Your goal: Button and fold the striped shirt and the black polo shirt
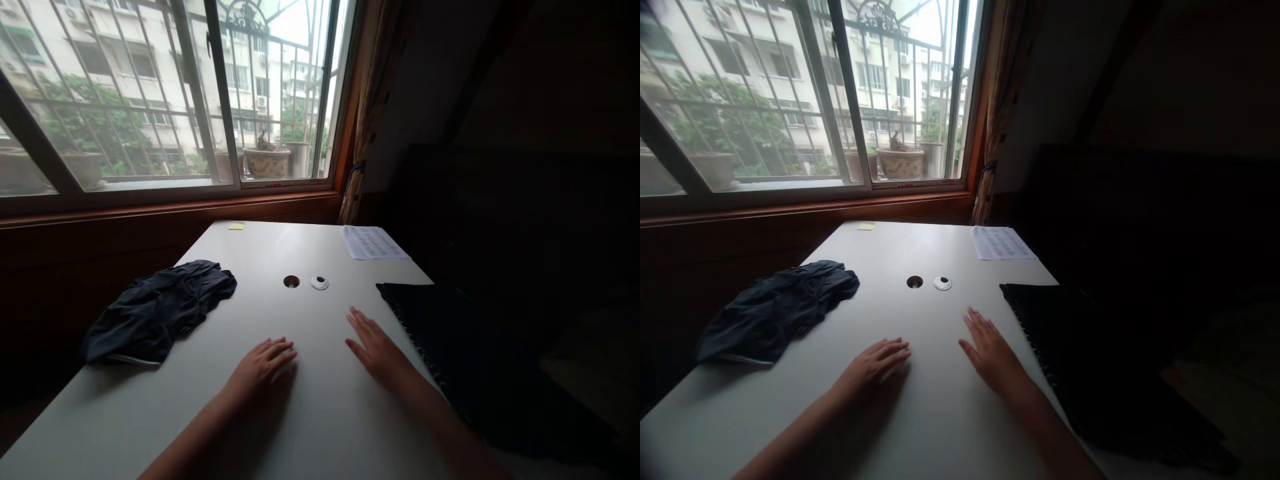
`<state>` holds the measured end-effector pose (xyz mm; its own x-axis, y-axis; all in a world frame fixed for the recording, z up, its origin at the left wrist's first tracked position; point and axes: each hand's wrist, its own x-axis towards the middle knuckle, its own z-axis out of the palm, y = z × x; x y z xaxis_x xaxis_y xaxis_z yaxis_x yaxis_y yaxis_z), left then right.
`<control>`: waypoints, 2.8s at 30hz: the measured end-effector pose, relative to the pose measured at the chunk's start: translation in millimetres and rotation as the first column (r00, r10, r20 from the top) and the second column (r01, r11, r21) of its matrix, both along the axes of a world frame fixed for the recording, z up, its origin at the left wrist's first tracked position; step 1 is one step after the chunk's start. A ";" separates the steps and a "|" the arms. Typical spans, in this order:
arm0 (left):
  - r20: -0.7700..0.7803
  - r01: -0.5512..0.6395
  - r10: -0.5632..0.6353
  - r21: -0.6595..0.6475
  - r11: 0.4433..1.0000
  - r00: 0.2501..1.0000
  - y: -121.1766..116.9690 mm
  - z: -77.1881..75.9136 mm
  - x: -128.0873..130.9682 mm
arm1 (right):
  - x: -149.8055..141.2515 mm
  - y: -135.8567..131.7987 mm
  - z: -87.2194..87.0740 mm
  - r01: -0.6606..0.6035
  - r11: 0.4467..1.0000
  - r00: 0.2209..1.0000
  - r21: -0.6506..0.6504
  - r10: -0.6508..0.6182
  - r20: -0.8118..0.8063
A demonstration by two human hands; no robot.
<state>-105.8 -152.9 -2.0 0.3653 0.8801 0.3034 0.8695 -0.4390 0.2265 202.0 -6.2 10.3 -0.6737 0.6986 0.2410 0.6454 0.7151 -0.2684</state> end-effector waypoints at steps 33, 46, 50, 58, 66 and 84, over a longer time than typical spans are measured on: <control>0.399 -0.626 0.490 0.374 0.685 0.775 -12.4 95.9 -108.0 | -44.5 -8.5 -28.3 -0.226 0.974 0.967 -0.013 0.223 -0.120; 0.313 0.356 -0.286 -0.195 0.914 0.906 -44.6 67.1 92.0 | -43.0 -18.8 -8.4 -0.410 0.907 0.889 -0.096 0.374 -0.263; 0.382 0.348 -0.265 -0.168 0.922 0.885 -51.0 77.3 60.3 | -46.1 -20.6 -5.0 -0.425 0.903 0.877 -0.068 0.391 -0.279; 0.132 -0.115 0.121 -0.052 0.992 0.984 -50.5 40.9 -25.7 | -28.6 -7.8 12.6 -0.207 0.978 0.889 -0.010 0.183 -0.421; -0.070 -0.102 0.102 -0.003 0.995 0.992 -48.0 28.3 -29.8 | -23.6 -4.3 19.6 -0.075 0.989 0.798 -0.124 -0.014 -0.602; 0.470 -0.298 0.231 0.071 0.952 0.852 -17.3 43.3 -72.9 | -67.7 -41.4 66.9 -0.592 0.534 0.803 -0.604 0.330 -0.496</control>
<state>-178.7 -170.2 41.3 -0.0813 0.8616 0.5011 0.7739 -0.2622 0.5764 134.3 -47.6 77.2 -0.9389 0.3385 0.0625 0.0777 0.3853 -0.9195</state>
